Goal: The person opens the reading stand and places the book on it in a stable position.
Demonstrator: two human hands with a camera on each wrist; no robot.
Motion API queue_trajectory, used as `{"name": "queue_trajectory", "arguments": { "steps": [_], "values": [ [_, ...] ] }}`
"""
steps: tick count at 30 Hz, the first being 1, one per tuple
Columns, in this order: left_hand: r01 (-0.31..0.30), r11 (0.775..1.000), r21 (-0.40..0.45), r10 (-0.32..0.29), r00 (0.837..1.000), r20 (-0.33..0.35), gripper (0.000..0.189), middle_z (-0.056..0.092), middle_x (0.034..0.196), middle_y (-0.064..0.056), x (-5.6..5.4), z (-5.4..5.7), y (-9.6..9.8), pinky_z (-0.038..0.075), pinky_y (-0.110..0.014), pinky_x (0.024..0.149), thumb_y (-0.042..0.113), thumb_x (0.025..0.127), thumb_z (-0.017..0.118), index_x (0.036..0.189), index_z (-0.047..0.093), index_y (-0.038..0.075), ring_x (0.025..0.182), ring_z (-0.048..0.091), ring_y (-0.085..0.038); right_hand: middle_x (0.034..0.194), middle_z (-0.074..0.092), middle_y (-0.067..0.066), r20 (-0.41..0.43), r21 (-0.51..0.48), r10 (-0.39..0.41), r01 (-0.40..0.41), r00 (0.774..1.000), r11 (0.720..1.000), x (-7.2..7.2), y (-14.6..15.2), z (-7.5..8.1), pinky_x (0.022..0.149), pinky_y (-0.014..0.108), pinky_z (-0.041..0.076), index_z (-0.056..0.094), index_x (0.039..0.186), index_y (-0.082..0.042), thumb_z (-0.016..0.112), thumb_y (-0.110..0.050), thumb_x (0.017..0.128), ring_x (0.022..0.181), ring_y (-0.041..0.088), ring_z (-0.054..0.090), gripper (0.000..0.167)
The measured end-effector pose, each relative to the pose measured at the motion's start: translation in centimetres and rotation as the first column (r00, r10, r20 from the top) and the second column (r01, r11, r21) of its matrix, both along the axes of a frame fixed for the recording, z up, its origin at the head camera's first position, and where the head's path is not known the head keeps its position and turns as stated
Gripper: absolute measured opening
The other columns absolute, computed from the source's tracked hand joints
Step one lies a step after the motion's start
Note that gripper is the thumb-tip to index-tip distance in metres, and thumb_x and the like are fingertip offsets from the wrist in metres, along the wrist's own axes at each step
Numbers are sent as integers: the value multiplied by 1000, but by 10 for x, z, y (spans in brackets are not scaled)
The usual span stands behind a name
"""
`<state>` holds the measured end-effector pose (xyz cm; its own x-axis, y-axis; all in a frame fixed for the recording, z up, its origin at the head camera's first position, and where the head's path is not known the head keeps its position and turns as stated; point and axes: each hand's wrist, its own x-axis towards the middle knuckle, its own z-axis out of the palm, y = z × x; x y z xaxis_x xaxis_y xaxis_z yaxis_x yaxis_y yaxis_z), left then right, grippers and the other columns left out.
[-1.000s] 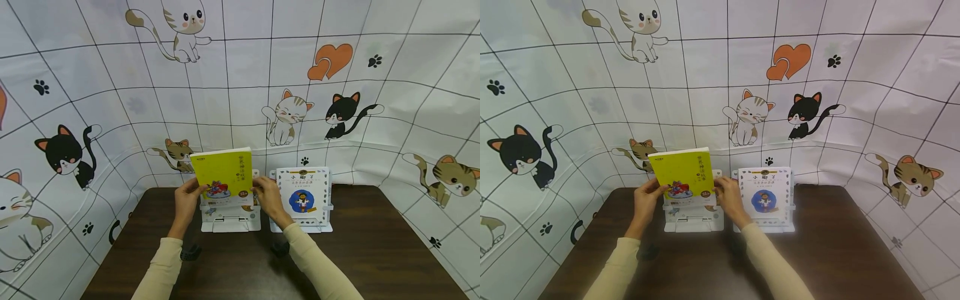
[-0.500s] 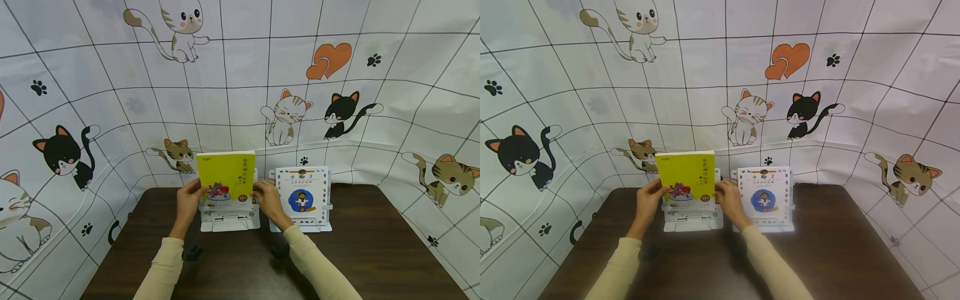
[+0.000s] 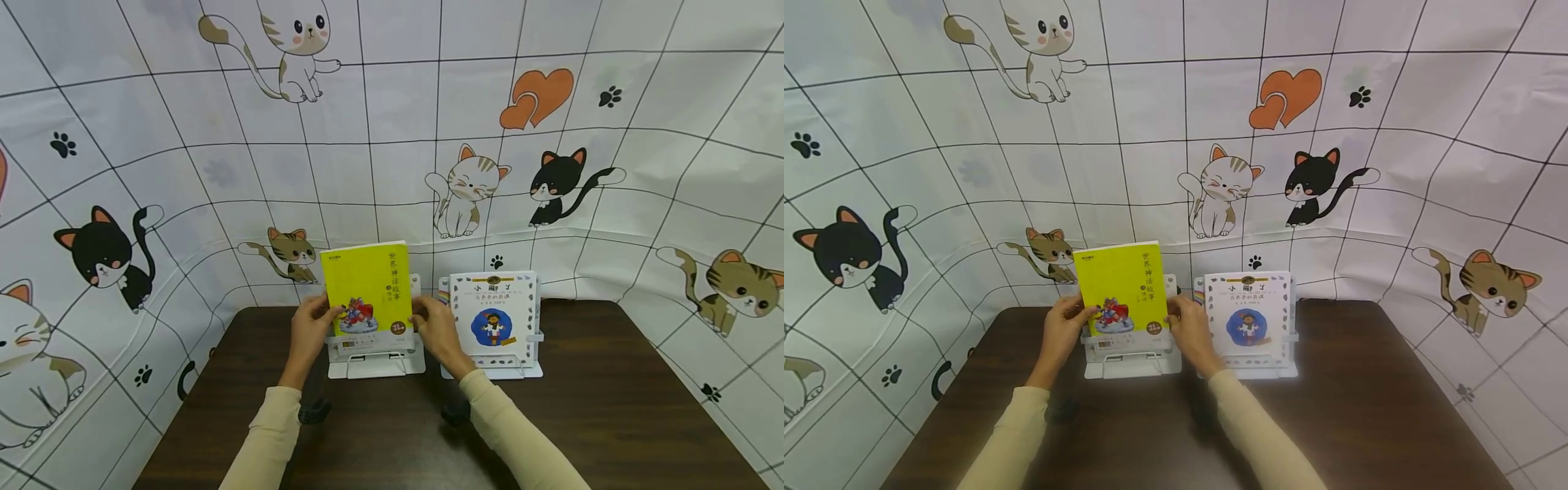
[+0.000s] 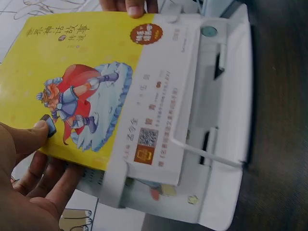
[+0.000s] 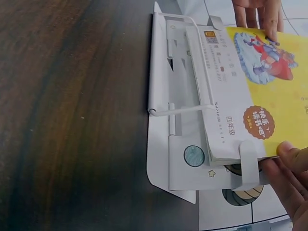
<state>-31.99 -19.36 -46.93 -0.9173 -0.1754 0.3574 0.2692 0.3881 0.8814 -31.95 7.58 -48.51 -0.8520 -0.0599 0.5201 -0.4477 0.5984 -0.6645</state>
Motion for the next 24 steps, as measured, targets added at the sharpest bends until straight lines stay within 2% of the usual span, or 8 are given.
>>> {"name": "queue_trajectory", "arguments": {
  "steps": [4, 8, 13, 17, 24],
  "values": [
    [-28, 997, -67, 26, 999, -39, 42, 65, 115, -18, 0, -4, 0, 47, -18, 83, 17, 96, 81, 133, 73, -1, 108, 66, -31, 99, 77, 12, -1, -5, -13, 13, 1000, 1000, 3, -3, -1, 74, 34, 62, 74, 117, -1, 77, 6, 92, 84, 20, 74, 26],
    [-49, 997, -67, 43, 995, -94, 42, 70, 110, -20, 0, -5, 1, 48, -17, 82, 11, 95, 82, 133, 72, -1, 102, 69, -32, 101, 76, 13, -7, -3, -28, 28, 1000, 1000, 6, -4, -5, 77, 35, 63, 73, 118, 0, 77, 7, 92, 87, 21, 74, 28],
    [-76, 996, -46, 73, 996, -60, 34, 74, 107, -19, 5, -11, 1, 47, -13, 75, 6, 95, 81, 127, 72, 1, 96, 71, -30, 102, 74, 11, 13, 6, -25, 25, 1000, 1000, 8, -5, -12, 79, 33, 63, 69, 122, 0, 77, 9, 91, 88, 19, 73, 33],
    [-93, 993, -70, 89, 995, -55, 31, 74, 109, -18, 7, -16, 0, 49, -14, 76, 7, 94, 82, 124, 73, 1, 98, 73, -31, 103, 73, 12, 9, 19, -22, 22, 1000, 1000, 8, -6, -14, 79, 32, 63, 67, 125, 0, 76, 10, 92, 88, 20, 73, 35],
    [-107, 992, -73, 102, 992, -76, 31, 75, 111, -17, 7, -19, 1, 49, -15, 77, 6, 94, 82, 124, 77, 2, 99, 73, -31, 103, 73, 13, -22, 33, -50, 51, 999, 998, 9, -7, -15, 79, 36, 62, 68, 116, -1, 78, -4, 96, 89, 21, 72, 23]
  ]
}}
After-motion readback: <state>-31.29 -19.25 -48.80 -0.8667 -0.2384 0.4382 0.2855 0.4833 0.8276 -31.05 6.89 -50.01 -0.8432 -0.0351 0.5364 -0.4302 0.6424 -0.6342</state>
